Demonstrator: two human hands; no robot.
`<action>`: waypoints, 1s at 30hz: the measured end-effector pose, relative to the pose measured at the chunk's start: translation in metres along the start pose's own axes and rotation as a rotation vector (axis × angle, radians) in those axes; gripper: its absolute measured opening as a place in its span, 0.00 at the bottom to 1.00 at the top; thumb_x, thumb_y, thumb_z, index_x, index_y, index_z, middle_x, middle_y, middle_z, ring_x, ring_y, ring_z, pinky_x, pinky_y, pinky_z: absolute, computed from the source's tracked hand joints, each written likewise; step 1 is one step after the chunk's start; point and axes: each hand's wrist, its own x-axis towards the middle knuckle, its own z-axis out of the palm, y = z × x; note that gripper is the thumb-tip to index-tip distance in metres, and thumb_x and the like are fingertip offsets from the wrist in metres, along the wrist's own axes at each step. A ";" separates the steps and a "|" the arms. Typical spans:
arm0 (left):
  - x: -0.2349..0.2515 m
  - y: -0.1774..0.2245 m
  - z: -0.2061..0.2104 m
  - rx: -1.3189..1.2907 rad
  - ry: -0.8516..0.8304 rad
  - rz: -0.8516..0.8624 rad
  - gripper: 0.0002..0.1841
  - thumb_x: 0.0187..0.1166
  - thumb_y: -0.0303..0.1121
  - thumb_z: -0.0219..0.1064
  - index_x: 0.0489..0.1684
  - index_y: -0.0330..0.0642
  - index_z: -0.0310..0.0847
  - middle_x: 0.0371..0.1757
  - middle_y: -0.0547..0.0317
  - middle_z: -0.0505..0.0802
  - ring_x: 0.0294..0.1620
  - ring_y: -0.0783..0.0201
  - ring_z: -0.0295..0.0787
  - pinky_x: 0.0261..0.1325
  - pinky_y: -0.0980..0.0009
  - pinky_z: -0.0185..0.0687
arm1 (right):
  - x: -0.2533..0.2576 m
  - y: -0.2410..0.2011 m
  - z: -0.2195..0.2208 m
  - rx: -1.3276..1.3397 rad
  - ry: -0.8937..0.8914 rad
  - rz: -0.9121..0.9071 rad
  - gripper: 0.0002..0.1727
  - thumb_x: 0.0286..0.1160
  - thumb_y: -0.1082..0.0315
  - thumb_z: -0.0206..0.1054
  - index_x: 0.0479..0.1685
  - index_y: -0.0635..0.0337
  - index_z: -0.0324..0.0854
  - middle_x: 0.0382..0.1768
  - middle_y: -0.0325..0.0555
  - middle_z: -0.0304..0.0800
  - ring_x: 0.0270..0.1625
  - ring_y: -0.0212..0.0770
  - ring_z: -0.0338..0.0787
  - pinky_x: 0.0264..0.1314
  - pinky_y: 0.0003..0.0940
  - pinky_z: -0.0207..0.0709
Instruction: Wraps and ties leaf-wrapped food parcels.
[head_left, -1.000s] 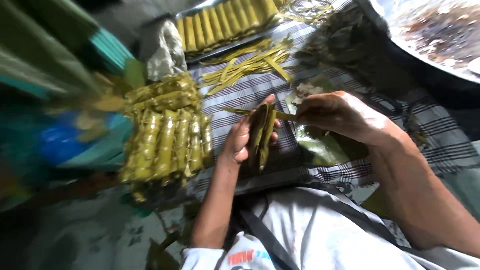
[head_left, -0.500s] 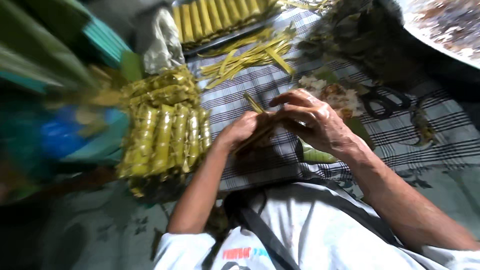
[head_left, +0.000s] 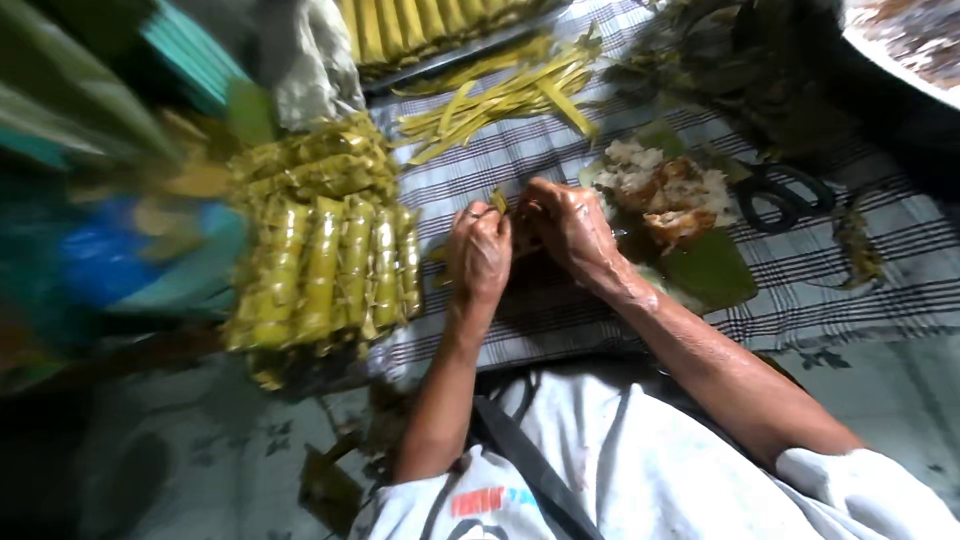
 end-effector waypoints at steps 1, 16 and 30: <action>-0.001 -0.002 0.004 -0.016 0.015 0.004 0.10 0.81 0.28 0.67 0.33 0.29 0.89 0.51 0.39 0.91 0.54 0.42 0.89 0.58 0.50 0.84 | 0.004 0.005 0.004 -0.055 0.001 0.014 0.08 0.80 0.72 0.63 0.44 0.65 0.88 0.37 0.59 0.91 0.41 0.61 0.93 0.41 0.59 0.83; 0.018 -0.004 0.012 -0.226 0.066 -0.188 0.11 0.81 0.34 0.69 0.40 0.35 0.94 0.44 0.46 0.95 0.49 0.50 0.93 0.58 0.52 0.83 | -0.030 -0.024 -0.081 -0.147 -0.288 -0.013 0.05 0.75 0.63 0.72 0.34 0.50 0.87 0.25 0.35 0.85 0.25 0.37 0.84 0.26 0.42 0.75; 0.008 0.001 0.002 -0.101 0.056 -0.097 0.17 0.87 0.37 0.63 0.32 0.31 0.84 0.36 0.40 0.90 0.38 0.43 0.89 0.43 0.47 0.84 | -0.052 -0.038 -0.091 -0.312 -0.303 -0.380 0.13 0.74 0.66 0.57 0.28 0.52 0.87 0.24 0.39 0.80 0.26 0.41 0.84 0.22 0.38 0.70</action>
